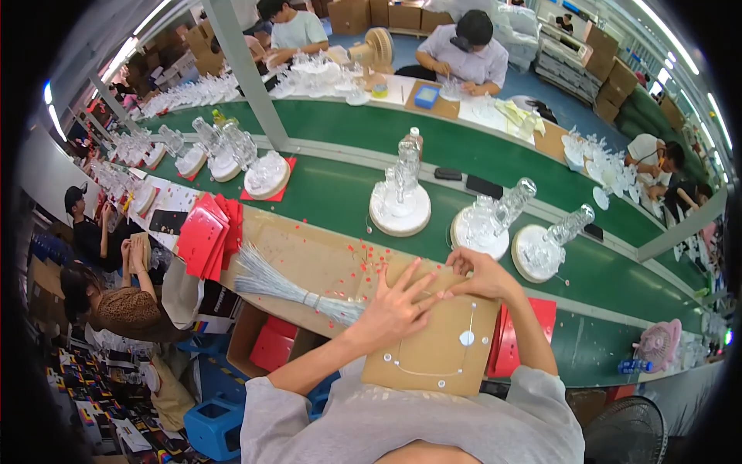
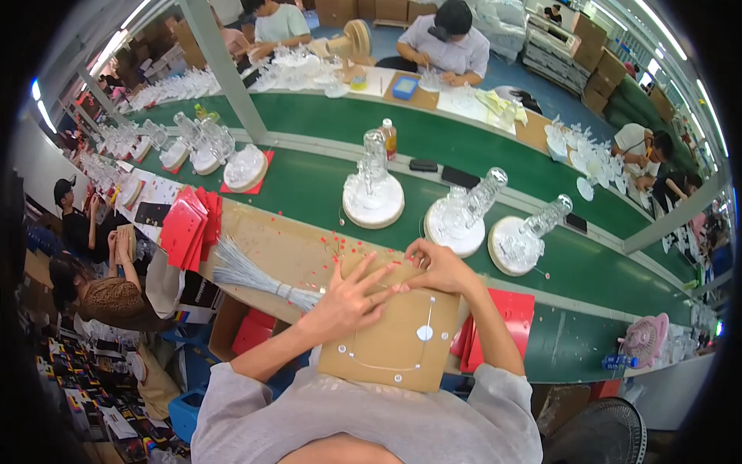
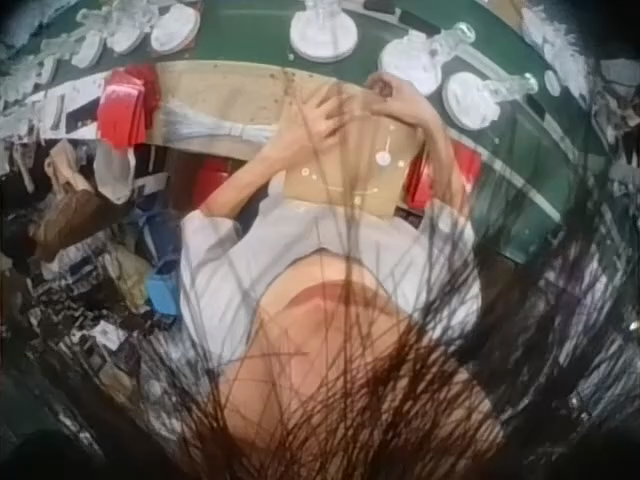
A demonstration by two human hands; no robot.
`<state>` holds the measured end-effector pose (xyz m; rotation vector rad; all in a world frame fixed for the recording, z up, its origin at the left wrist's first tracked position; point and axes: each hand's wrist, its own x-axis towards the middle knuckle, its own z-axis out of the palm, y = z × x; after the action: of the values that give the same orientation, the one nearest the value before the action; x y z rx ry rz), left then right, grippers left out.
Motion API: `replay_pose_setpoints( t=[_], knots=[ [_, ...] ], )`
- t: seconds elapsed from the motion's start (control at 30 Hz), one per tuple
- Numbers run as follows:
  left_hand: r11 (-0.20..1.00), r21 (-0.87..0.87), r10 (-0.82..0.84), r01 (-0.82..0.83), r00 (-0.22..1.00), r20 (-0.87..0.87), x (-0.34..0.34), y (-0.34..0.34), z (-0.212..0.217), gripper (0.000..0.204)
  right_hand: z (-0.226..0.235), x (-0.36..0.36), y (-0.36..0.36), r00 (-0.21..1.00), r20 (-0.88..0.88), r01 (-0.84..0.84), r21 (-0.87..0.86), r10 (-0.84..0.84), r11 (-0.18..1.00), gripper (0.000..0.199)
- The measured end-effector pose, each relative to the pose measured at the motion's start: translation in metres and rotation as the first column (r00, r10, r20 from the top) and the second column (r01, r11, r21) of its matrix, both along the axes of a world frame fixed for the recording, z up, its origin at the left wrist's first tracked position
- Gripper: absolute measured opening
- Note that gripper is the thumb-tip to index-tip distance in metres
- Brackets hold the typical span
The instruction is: Assembling electrical wiring and components onto a cardboard template for light fixtures.
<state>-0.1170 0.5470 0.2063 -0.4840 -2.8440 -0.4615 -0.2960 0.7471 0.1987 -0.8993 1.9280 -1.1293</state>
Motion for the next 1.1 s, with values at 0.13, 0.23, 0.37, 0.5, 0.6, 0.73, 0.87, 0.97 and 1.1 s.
replay_pose_setpoints(
  t=[0.13,0.23,0.37,0.5,0.6,0.73,0.87,0.97,1.1],
  knots=[
    [0.994,0.111,0.015,-0.017,1.0,0.021,-0.006,-0.005,-0.002,0.04,-0.046,-0.022,0.043,0.874,0.331,0.441,-0.226,-0.357,0.869,0.038],
    [0.983,0.18,0.037,-0.047,0.998,0.054,-0.014,-0.008,-0.003,0.038,-0.111,0.009,0.074,0.925,0.032,0.377,-0.205,-0.378,0.903,0.046],
    [0.914,0.406,-0.013,-0.014,0.998,0.065,-0.045,-0.002,-0.014,0.037,-0.234,0.089,0.149,0.823,-0.267,0.506,-0.061,-0.502,0.861,0.045],
    [0.438,0.888,0.01,-0.141,0.988,0.152,-0.086,-0.005,-0.026,0.032,-0.234,0.105,0.199,0.714,-0.191,0.676,-0.064,-0.674,0.735,0.047],
    [0.123,0.9,-0.006,-0.417,0.907,0.421,-0.152,-0.014,-0.073,0.039,-0.209,0.117,0.23,0.61,-0.147,0.781,-0.055,-0.778,0.623,0.049],
    [0.72,0.694,-0.035,-0.01,0.998,0.051,-0.26,0.05,-0.109,0.094,-0.165,0.124,0.262,0.452,-0.109,0.887,-0.043,-0.885,0.459,0.051],
    [0.748,0.66,-0.098,0.067,0.995,0.01,-0.341,0.117,-0.137,0.097,-0.113,0.136,0.274,0.288,-0.073,0.956,-0.042,-0.955,0.291,0.053],
    [0.684,0.728,-0.125,0.052,0.991,0.046,-0.361,0.115,-0.171,0.077,-0.073,0.128,0.273,0.171,-0.047,0.982,-0.072,-0.984,0.174,0.055],
    [0.505,0.856,-0.025,0.112,0.993,-0.115,-0.325,0.081,-0.141,0.057,-0.026,0.104,0.264,0.011,0.013,0.991,-0.13,-1.0,0.01,0.057]
  ],
)
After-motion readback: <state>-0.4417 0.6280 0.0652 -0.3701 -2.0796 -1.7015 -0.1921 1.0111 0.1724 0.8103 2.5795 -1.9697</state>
